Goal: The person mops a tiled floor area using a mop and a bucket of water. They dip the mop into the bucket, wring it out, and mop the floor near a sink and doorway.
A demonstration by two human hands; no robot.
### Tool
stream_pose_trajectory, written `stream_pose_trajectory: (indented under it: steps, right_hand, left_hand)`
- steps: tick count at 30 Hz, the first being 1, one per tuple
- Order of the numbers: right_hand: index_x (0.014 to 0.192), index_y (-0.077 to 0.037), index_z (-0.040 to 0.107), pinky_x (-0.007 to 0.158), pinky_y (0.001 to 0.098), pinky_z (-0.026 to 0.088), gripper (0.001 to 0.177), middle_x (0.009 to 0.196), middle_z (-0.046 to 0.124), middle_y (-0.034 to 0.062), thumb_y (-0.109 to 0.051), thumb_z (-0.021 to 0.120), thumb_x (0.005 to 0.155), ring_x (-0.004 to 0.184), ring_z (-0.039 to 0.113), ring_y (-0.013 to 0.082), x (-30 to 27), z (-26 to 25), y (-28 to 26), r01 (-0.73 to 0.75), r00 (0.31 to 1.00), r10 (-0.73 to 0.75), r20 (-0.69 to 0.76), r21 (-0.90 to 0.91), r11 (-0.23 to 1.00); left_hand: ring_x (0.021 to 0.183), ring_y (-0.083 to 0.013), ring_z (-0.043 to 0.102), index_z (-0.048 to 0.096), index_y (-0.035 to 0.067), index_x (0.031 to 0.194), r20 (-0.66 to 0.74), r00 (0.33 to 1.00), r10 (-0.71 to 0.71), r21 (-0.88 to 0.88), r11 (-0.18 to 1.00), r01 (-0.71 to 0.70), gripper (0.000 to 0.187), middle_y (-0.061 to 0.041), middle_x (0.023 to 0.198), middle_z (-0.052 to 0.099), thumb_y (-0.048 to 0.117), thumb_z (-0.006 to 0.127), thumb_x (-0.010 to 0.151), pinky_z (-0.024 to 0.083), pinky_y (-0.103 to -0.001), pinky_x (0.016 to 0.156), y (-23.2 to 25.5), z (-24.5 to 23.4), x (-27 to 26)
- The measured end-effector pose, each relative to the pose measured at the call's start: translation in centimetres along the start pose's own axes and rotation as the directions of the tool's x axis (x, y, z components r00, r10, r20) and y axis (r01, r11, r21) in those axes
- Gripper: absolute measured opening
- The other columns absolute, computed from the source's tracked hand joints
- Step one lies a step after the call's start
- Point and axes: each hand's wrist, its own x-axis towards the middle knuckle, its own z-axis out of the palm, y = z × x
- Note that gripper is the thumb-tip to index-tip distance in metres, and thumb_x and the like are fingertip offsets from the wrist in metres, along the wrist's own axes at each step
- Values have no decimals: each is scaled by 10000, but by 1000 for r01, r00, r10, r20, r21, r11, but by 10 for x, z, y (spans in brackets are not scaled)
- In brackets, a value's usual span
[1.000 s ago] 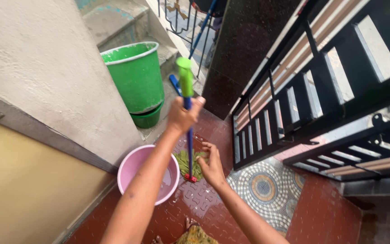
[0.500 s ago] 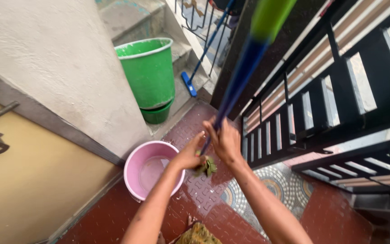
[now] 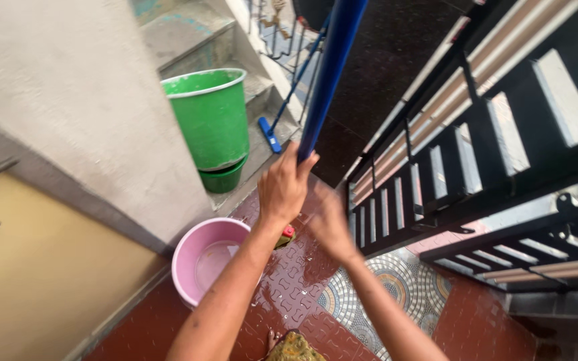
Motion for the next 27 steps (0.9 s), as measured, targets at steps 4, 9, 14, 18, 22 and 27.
stream_pose_trajectory:
  steps: [4,9,14,18,22,27]
  right_hand:
    - [1442,21,414,1119,467,453,598,1391,566,237,-138,612,901,1315,561,364,-33,90,25,-187,976,139,170,310,932]
    - [1399,3,467,1072,458,476,570,1356,601,239,-196,641,894,1283,590,350,-16,142,32,-209,965,159,210,246,946]
    - [1355,-14,520,1025,449,499,548,1322,635,241,-255,669,886,1251,619,336,-5,150,-11,-203,931,124,342,204,958]
    - [1320,-29,562,988,442,517,534,1294,662,243,-301,692,879,1225,643,324,1,140,-59,-182,921,84,381,230,956]
    - [1272,-24,621,965,438,557,456,1210,713,260,-309,641,916,1177,697,323,1,167,-47,-262,869,152,471,177,949]
    - [1289,16,573,948,472,566,390,1227,663,286,-241,547,997,1151,671,394,-39,232,16,-130,838,-10,546,218,967]
  left_hand:
    - [658,-319,737,590,99,1202,-22,991,132,80,988,-130,559,-90,740,723,592,373,1049,551,-441,534,61,-57,21]
    - [478,-155,649,576,120,1163,-1,989,148,140,979,-146,535,1,633,642,590,345,1050,478,-327,467,97,-122,22]
    - [458,-155,647,557,88,1232,52,996,76,124,989,-82,535,-16,626,623,544,342,1052,503,-320,466,91,-161,4]
    - [672,-249,745,531,72,1276,202,966,-159,150,980,130,452,-104,798,705,459,424,1066,599,-423,610,56,-182,-15]
    - [989,-363,719,529,55,1269,106,994,-31,71,997,23,443,-191,1065,718,435,520,1040,575,-507,811,-2,-174,-50]
    - [870,-294,735,475,117,1298,408,714,-569,209,819,534,483,-87,985,635,502,381,1020,588,-512,777,-78,-131,-103]
